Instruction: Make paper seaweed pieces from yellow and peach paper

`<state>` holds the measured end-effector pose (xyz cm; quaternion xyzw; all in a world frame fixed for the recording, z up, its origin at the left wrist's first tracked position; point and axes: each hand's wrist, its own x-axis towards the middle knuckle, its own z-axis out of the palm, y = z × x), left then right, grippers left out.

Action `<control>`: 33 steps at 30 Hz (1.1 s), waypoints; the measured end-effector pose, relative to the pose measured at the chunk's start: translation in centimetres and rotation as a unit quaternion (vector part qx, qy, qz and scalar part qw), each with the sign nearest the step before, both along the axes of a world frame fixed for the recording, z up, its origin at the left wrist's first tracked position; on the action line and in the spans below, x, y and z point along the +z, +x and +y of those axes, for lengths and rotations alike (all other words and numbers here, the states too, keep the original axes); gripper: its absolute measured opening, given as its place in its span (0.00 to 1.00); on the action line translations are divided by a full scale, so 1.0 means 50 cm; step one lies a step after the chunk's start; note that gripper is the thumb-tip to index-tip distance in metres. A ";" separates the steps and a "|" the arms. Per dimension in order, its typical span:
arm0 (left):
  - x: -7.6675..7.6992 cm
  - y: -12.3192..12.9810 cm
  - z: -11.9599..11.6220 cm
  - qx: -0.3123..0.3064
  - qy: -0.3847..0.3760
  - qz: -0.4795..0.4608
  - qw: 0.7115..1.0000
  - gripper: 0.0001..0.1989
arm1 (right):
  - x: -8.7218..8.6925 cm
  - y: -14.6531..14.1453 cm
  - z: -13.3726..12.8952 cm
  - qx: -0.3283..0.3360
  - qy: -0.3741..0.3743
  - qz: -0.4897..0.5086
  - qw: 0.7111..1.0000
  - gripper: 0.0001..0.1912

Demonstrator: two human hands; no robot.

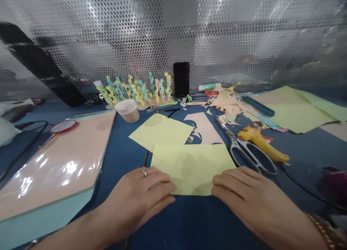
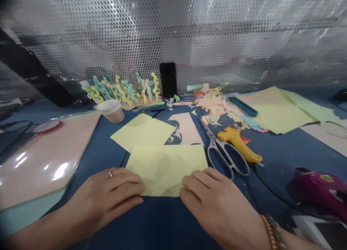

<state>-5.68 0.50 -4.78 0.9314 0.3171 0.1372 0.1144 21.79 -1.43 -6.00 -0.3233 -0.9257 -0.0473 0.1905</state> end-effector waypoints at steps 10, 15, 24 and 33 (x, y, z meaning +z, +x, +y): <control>-0.006 0.008 0.016 0.059 -0.057 -0.011 0.997 0.07 | 0.001 0.011 -0.004 -0.040 -0.094 -0.009 0.995 0.12; -0.010 0.006 0.014 0.103 -0.127 -0.073 0.984 0.07 | -0.002 0.010 0.005 -0.052 -0.134 0.014 0.990 0.10; 0.004 0.014 0.016 0.178 -0.180 -0.011 0.967 0.09 | -0.002 0.010 0.027 -0.150 -0.297 0.057 0.941 0.10; 0.013 0.019 0.019 0.205 -0.151 0.063 0.965 0.12 | 0.011 0.006 0.028 -0.208 -0.352 0.081 0.909 0.11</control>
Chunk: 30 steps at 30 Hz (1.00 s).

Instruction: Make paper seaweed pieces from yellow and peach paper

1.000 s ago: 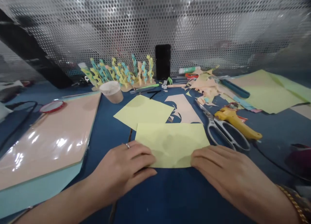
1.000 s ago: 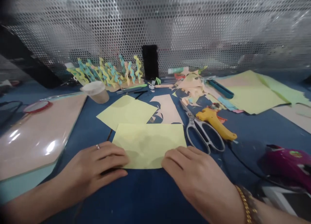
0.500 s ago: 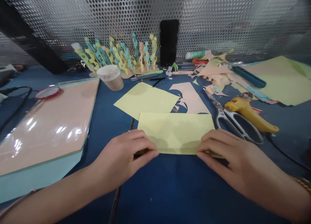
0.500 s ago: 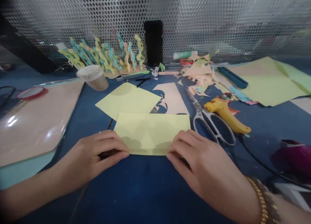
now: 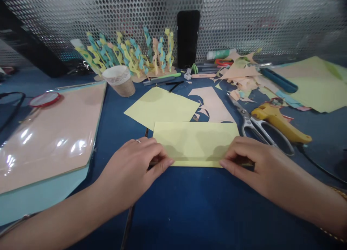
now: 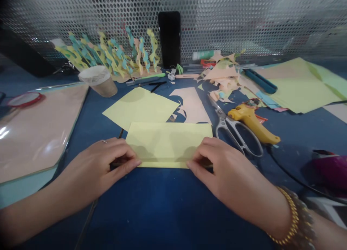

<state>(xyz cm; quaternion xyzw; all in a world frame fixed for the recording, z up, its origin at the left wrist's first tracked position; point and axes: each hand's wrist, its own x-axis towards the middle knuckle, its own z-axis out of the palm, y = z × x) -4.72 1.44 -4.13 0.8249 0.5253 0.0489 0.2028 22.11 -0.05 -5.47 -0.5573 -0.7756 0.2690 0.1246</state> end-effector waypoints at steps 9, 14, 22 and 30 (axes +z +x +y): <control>-0.006 0.002 0.000 0.013 -0.016 -0.001 1.000 0.12 | 0.006 -0.003 0.009 0.003 -0.021 0.006 1.000 0.11; -0.009 -0.002 -0.003 0.018 -0.019 -0.007 1.000 0.12 | 0.003 -0.003 0.006 0.016 -0.017 0.002 1.000 0.11; -0.005 -0.003 -0.006 0.030 -0.036 -0.012 0.999 0.12 | 0.001 -0.003 0.007 0.007 -0.006 0.008 1.000 0.08; -0.002 -0.002 -0.005 0.041 -0.048 -0.011 0.998 0.09 | -0.006 -0.004 0.005 0.007 0.009 -0.006 1.000 0.09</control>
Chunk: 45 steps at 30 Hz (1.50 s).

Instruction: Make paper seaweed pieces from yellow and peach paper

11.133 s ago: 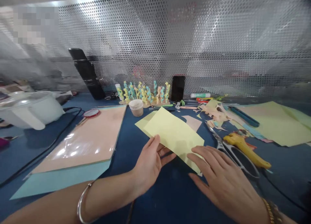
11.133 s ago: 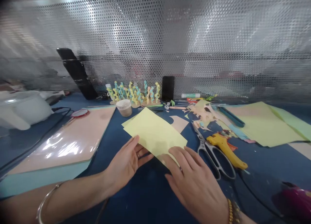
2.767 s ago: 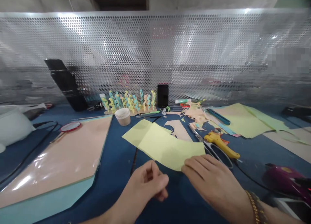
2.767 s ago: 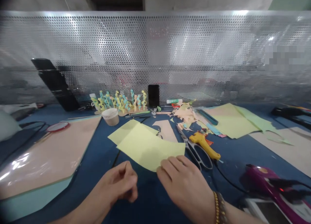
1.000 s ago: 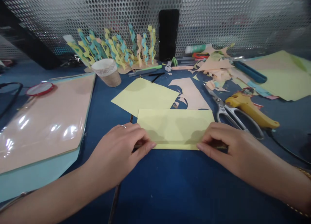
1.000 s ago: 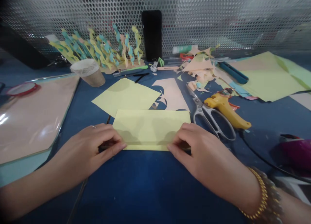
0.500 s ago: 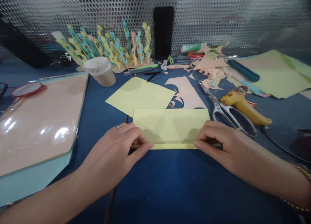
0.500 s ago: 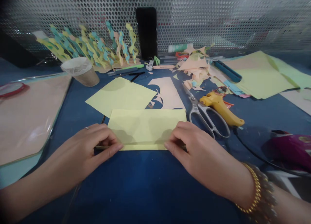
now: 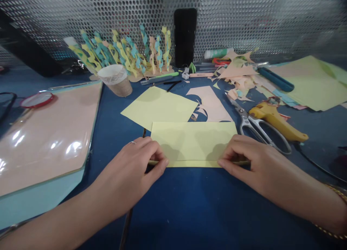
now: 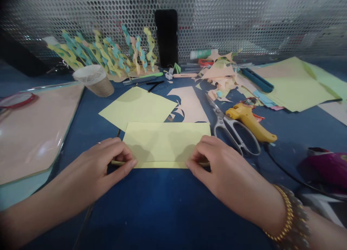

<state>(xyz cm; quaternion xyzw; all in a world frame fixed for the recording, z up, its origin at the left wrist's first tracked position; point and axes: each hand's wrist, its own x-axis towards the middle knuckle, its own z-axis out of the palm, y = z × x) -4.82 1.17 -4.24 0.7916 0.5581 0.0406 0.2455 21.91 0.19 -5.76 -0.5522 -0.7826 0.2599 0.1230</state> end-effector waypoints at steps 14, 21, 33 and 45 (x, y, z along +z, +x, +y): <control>-0.010 0.008 -0.023 -0.143 0.219 0.049 0.964 0.28 | -0.003 0.001 -0.001 0.048 0.059 -0.012 0.997 0.03; -0.011 0.019 -0.034 -0.197 0.238 0.092 0.946 0.33 | 0.005 -0.004 -0.016 0.163 0.187 -0.107 0.963 0.26; 0.022 -0.043 -0.003 -0.162 0.160 0.102 0.968 0.27 | -0.004 0.014 -0.024 0.199 0.205 -0.127 0.950 0.27; 0.050 -0.030 -0.042 -0.139 0.270 -0.036 0.952 0.19 | -0.016 0.017 -0.020 0.217 0.222 -0.148 0.939 0.30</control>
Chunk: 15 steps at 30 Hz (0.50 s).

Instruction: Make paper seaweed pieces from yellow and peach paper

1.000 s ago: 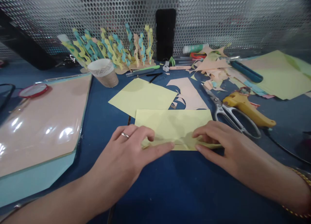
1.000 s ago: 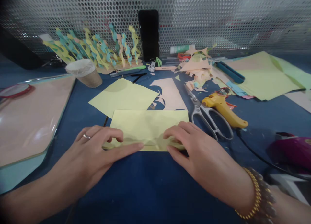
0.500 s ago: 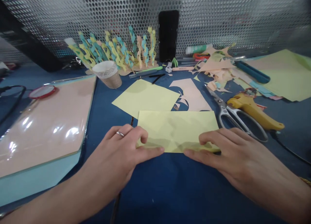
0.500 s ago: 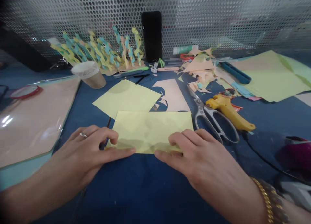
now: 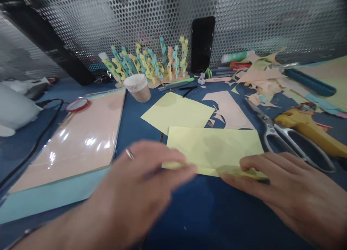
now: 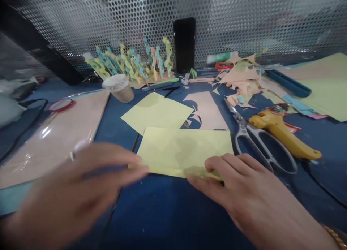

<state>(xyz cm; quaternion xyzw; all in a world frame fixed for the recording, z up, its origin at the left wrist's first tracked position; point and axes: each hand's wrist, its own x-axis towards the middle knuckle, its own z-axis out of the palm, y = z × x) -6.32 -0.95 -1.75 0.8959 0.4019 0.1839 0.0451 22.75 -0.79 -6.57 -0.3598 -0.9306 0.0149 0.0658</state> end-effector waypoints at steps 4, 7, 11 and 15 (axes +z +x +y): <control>-0.049 0.045 -0.048 -0.172 -0.025 0.123 0.977 0.20 | -0.006 -0.001 0.002 0.009 0.033 0.003 0.999 0.31; -0.078 0.050 -0.052 -0.172 -0.069 0.147 0.972 0.25 | -0.014 0.003 0.002 0.021 0.061 -0.014 0.998 0.32; -0.083 0.039 -0.046 -0.172 -0.095 0.152 0.969 0.27 | -0.023 0.009 -0.001 0.021 0.057 -0.013 0.998 0.35; -0.073 0.032 -0.048 -0.162 -0.099 0.155 0.969 0.27 | -0.026 0.015 -0.004 0.019 0.048 -0.026 0.998 0.35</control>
